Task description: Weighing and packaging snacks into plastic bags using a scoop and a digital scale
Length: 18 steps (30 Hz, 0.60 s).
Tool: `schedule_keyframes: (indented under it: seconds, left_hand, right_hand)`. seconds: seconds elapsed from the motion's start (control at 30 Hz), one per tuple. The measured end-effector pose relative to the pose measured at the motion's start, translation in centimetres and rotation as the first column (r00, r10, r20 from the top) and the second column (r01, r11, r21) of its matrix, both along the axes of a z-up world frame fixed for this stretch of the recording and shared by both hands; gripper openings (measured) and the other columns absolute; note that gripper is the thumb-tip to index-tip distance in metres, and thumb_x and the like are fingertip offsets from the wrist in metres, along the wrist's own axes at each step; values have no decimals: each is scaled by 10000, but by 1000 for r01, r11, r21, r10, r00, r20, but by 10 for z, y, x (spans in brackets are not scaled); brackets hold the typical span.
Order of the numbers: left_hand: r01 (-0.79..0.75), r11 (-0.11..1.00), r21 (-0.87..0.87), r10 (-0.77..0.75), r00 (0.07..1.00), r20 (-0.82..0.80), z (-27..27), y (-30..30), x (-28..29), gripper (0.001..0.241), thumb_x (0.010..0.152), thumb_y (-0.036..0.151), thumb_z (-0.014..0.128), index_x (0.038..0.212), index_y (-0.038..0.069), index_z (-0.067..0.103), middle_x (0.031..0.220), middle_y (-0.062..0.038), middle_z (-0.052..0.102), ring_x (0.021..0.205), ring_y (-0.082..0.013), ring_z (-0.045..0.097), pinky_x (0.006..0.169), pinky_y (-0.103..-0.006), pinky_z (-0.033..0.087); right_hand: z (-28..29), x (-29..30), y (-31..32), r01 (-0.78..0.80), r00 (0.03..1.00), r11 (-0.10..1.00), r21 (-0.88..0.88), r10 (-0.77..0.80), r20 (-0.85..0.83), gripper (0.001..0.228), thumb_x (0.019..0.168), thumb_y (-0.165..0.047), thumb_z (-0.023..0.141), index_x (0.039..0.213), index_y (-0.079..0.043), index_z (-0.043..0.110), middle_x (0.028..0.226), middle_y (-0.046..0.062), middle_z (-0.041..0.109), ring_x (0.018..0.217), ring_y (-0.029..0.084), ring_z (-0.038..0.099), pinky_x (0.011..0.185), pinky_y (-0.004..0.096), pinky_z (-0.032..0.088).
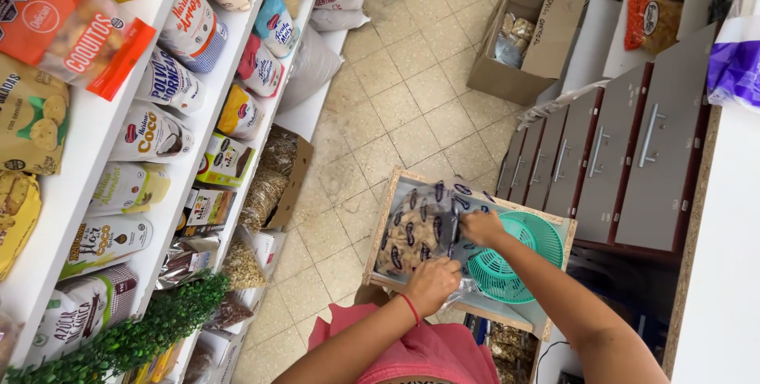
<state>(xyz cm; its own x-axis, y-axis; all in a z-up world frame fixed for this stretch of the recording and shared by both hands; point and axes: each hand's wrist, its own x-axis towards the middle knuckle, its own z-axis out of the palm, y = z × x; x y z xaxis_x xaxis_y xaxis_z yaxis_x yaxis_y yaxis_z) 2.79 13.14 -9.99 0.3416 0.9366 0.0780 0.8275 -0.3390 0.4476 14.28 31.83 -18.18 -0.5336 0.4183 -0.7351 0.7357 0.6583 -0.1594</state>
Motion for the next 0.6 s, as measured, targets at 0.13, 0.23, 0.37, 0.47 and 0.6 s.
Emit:
schedule_keyframes:
  seconds: [0.13, 0.23, 0.37, 0.47, 0.6]
  left_hand:
    - [6, 1000, -29, -6, 1000, -10, -5, 1, 7, 101, 706, 0, 746, 755, 78, 704, 825, -42, 636, 772, -219, 595, 577, -342, 523]
    - [61, 997, -52, -62, 998, -18, -8, -3, 7, 120, 717, 12, 742, 761, 111, 690, 838, -23, 614, 793, -205, 568, 557, -336, 503]
    - [11, 998, -63, -12, 1000, -3, 6, -1, -1, 139, 706, -22, 732, 786, 84, 694, 843, -40, 613, 796, -216, 581, 631, -356, 524]
    - [-19, 998, -59, 20, 1000, 14, 20, 1, -9, 147, 704, -44, 758, 782, 49, 674, 857, -62, 625, 795, -219, 594, 607, -352, 551]
    - [-42, 995, -93, 47, 998, 51, 35, 0, -25, 132, 749, -40, 770, 840, 27, 703, 908, -92, 672, 830, -224, 638, 622, -339, 601]
  right_hand:
    - [-13, -22, 10, 87, 960, 983, -161, -39, 276, 664, 907, -567, 266, 1411, -185, 469, 1502, 0, 436, 1363, 292, 437, 1077, 608, 274]
    - [-35, -12, 4, -149, 964, 982, 118, 117, 238, 269, 861, -293, 435, 990, -238, 664, 1038, 30, 715, 1051, 232, 651, 1002, 436, 355]
    - [-8, 5, 1, -287, 878, 893, 348, 390, -277, 220, 880, -361, 460, 807, -204, 596, 836, 4, 668, 914, 237, 533, 763, 465, 303]
    - [19, 1, -1, -242, 883, 944, 225, 310, -351, 217, 940, -310, 427, 808, -193, 554, 786, 6, 627, 854, 211, 512, 745, 426, 277]
    - [27, -3, -3, -195, 902, 977, 89, 214, -375, 206, 929, -299, 430, 941, -208, 615, 788, -2, 653, 864, 196, 519, 729, 422, 261]
